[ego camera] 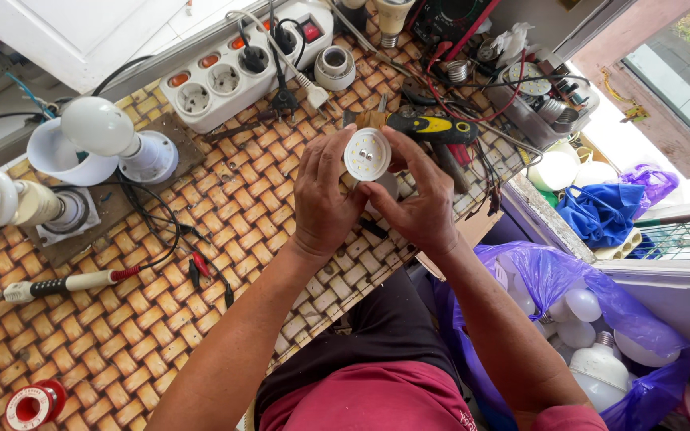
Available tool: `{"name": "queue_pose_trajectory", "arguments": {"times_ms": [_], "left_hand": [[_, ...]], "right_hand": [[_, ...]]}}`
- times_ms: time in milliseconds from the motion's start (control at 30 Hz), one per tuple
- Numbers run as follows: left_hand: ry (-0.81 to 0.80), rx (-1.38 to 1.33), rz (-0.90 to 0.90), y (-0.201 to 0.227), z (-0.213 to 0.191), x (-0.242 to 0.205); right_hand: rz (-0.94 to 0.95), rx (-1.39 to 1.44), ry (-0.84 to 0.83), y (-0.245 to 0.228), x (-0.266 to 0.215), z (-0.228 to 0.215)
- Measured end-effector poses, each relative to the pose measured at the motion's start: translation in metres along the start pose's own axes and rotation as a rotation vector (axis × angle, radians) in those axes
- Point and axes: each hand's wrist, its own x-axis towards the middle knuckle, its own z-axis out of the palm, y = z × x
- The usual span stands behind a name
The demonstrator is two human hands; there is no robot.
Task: The person holds an LED light bulb and connects it to a power source to test it. They then use tweezers to adjust components on the LED board and use a soldering iron to solder connections on the bulb.
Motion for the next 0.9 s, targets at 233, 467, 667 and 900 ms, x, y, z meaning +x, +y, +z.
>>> {"name": "queue_pose_trajectory", "arguments": {"times_ms": [233,467,667,900], "left_hand": [[0.011,-0.006,0.017,0.001,-0.004,0.002],[-0.005,0.028,-0.017,0.003,-0.006,-0.002],[0.017,0.027,-0.048,0.008,-0.007,0.001],[0.022,0.009,-0.028,0.009,-0.006,0.002]], "right_hand": [[-0.032,0.0,-0.019,-0.002,-0.001,0.0],[-0.041,-0.027,-0.029,-0.004,-0.003,0.002],[-0.055,-0.08,-0.008,-0.013,-0.001,-0.001],[-0.105,-0.112,0.074,-0.011,-0.001,-0.003]]}}
